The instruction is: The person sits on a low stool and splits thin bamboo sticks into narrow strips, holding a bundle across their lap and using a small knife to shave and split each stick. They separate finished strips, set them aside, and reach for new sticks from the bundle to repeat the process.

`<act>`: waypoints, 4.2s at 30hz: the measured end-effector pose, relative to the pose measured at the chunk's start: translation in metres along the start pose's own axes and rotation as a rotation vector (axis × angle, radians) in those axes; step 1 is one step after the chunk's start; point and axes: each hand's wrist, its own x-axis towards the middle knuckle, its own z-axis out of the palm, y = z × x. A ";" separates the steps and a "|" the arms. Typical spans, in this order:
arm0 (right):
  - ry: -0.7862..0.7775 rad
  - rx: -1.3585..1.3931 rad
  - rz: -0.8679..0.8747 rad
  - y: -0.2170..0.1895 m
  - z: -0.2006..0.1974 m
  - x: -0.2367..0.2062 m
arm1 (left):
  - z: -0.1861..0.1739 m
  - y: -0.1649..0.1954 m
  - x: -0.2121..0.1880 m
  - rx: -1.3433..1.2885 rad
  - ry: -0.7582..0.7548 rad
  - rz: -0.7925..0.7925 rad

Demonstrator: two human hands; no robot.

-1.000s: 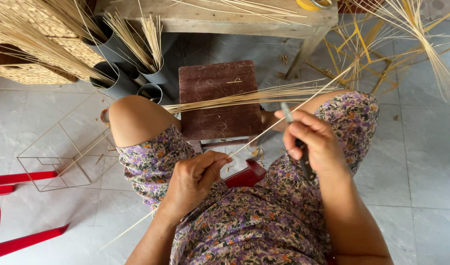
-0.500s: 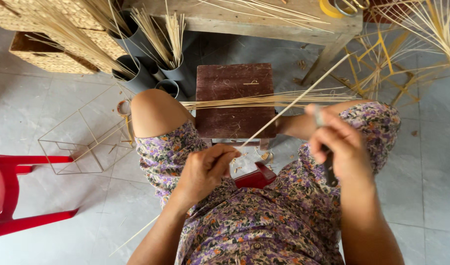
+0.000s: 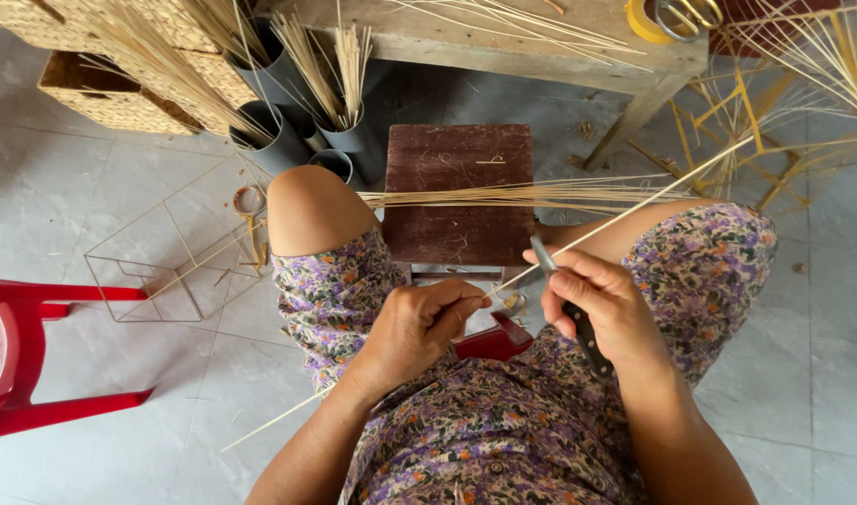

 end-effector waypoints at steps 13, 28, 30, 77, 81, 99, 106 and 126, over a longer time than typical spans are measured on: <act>0.324 0.162 -0.213 -0.020 -0.068 -0.007 | -0.024 -0.024 -0.017 -0.119 -0.022 -0.147; 0.295 0.256 -0.329 0.010 -0.009 0.008 | -0.003 -0.023 -0.004 -0.084 -0.080 -0.234; 0.340 0.285 -0.366 0.007 -0.012 0.011 | -0.011 -0.028 -0.010 -0.080 -0.077 -0.264; 0.412 0.359 -0.206 0.020 -0.068 0.018 | -0.023 -0.070 0.044 -0.796 0.210 -0.263; 0.136 0.150 0.005 0.035 -0.016 0.025 | -0.014 -0.079 0.072 -0.843 0.276 -0.240; 0.042 0.126 0.116 0.065 0.024 0.025 | -0.007 -0.086 0.116 -0.697 0.355 0.042; 0.033 -0.083 0.216 0.072 0.027 0.036 | -0.009 -0.079 0.118 -0.660 0.388 0.024; 0.191 -0.346 0.153 0.068 0.008 0.045 | -0.122 -0.054 0.167 -0.471 0.557 0.333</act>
